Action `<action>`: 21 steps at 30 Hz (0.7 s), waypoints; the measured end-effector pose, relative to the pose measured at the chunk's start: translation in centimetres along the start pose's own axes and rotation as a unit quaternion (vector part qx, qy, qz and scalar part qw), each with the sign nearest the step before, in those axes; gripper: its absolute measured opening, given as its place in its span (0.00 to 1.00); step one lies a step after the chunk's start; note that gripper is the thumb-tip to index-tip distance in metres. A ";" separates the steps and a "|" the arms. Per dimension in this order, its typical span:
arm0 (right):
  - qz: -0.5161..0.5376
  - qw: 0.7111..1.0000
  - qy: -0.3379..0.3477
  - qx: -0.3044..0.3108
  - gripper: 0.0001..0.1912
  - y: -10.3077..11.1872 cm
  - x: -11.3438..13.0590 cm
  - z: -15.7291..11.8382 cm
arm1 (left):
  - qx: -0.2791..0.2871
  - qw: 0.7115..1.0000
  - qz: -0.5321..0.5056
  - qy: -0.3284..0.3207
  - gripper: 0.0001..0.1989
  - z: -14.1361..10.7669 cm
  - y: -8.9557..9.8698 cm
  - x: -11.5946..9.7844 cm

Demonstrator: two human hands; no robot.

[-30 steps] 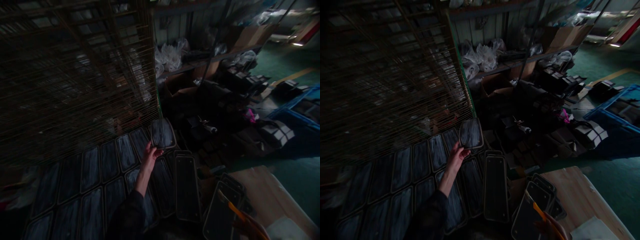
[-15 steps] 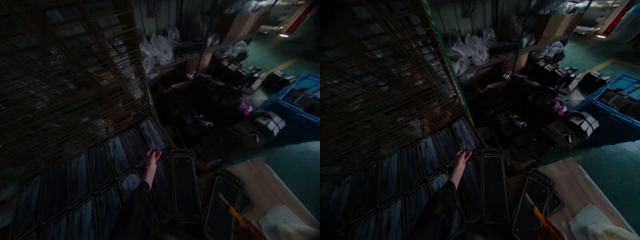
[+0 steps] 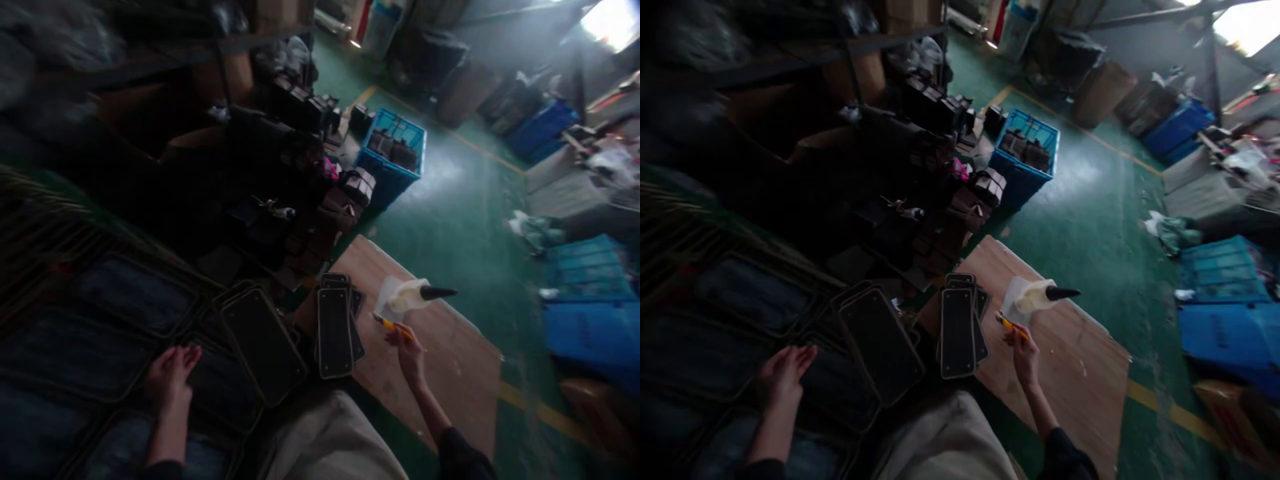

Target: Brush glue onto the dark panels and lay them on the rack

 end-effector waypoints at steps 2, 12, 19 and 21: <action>-0.004 0.999 -0.003 -0.047 0.32 2.9 -1.8 2.2 | 0.004 1.000 0.016 0.024 0.11 -1.6 1.0 2.7; -0.097 0.992 -0.019 -0.080 0.33 7.1 -11.9 12.7 | 0.046 0.975 0.182 0.123 0.25 -14.0 2.9 11.2; -0.114 0.990 -0.044 -0.070 0.31 5.9 -18.1 16.1 | 0.062 0.962 0.244 0.102 0.29 -17.2 1.0 12.6; -0.107 0.991 -0.051 -0.057 0.29 5.6 -19.2 16.5 | 0.060 0.962 0.248 0.102 0.29 -17.6 0.6 12.8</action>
Point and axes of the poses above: each hand's wrist, its own z-axis towards the middle knuckle, its own y-axis out of the back of the hand, x = y × z, the point moved 4 cm from there along z, towards the middle knuckle, and after that the axes turned 2 degrees about y, right-handed, at the moved point
